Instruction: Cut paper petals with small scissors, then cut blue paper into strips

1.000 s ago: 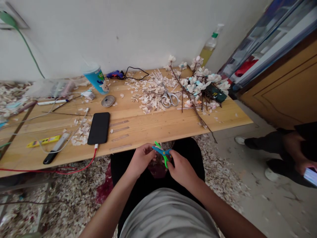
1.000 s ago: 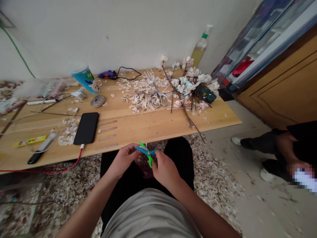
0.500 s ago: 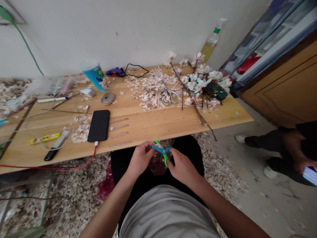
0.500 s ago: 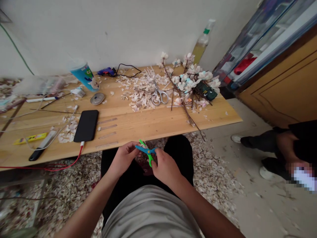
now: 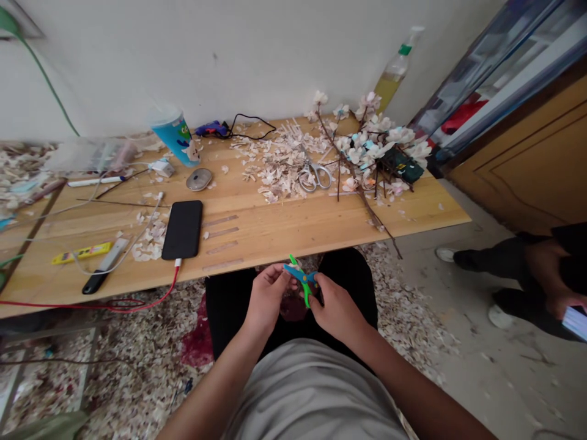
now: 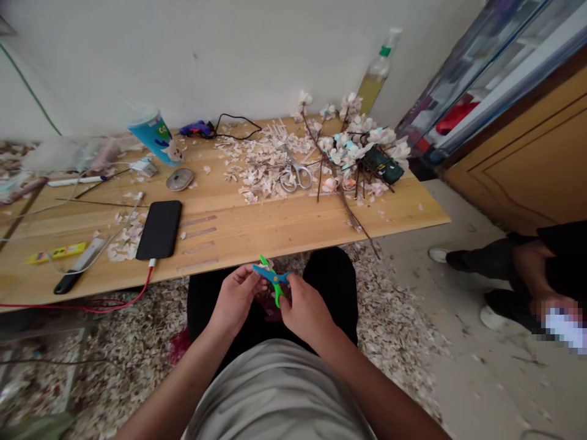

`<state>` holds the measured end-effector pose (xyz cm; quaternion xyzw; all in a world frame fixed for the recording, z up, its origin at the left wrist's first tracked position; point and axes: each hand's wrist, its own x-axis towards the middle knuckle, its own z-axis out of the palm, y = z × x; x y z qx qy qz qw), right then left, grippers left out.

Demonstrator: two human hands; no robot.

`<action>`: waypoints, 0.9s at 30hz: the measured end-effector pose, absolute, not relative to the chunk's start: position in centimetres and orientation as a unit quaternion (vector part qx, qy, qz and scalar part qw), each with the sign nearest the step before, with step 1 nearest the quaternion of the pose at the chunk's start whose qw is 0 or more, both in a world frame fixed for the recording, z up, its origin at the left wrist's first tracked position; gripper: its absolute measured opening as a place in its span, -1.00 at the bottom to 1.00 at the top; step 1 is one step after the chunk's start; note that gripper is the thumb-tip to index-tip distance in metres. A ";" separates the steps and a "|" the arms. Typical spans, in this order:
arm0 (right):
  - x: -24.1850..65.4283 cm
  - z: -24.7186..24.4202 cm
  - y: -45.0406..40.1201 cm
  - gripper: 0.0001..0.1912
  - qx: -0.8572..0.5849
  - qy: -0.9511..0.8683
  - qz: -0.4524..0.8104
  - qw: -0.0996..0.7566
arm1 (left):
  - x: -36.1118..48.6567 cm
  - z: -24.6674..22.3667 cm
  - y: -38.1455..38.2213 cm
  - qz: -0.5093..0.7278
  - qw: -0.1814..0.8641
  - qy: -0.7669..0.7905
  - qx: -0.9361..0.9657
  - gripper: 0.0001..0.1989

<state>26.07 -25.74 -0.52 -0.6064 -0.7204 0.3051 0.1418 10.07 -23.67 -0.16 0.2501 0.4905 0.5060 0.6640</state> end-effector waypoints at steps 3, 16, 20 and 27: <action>26.1 -0.5 -25.8 -0.83 -0.604 -0.725 0.299 0.141 | 9.3 -0.1 -23.3 0.480 0.629 0.519 0.324 -0.77; 26.1 -0.3 -25.5 -0.88 -0.605 -0.728 0.292 0.139 | 7.6 0.7 -22.2 0.415 0.582 0.532 0.455 -0.83; 26.0 -0.4 -25.6 -0.88 -0.605 -0.731 0.287 0.133 | 7.1 1.0 -21.9 0.374 0.571 0.536 0.497 -0.84; 25.8 -0.2 -25.5 -0.88 -0.608 -0.736 0.275 0.113 | 6.1 2.1 -21.0 0.310 0.507 0.539 0.597 -0.89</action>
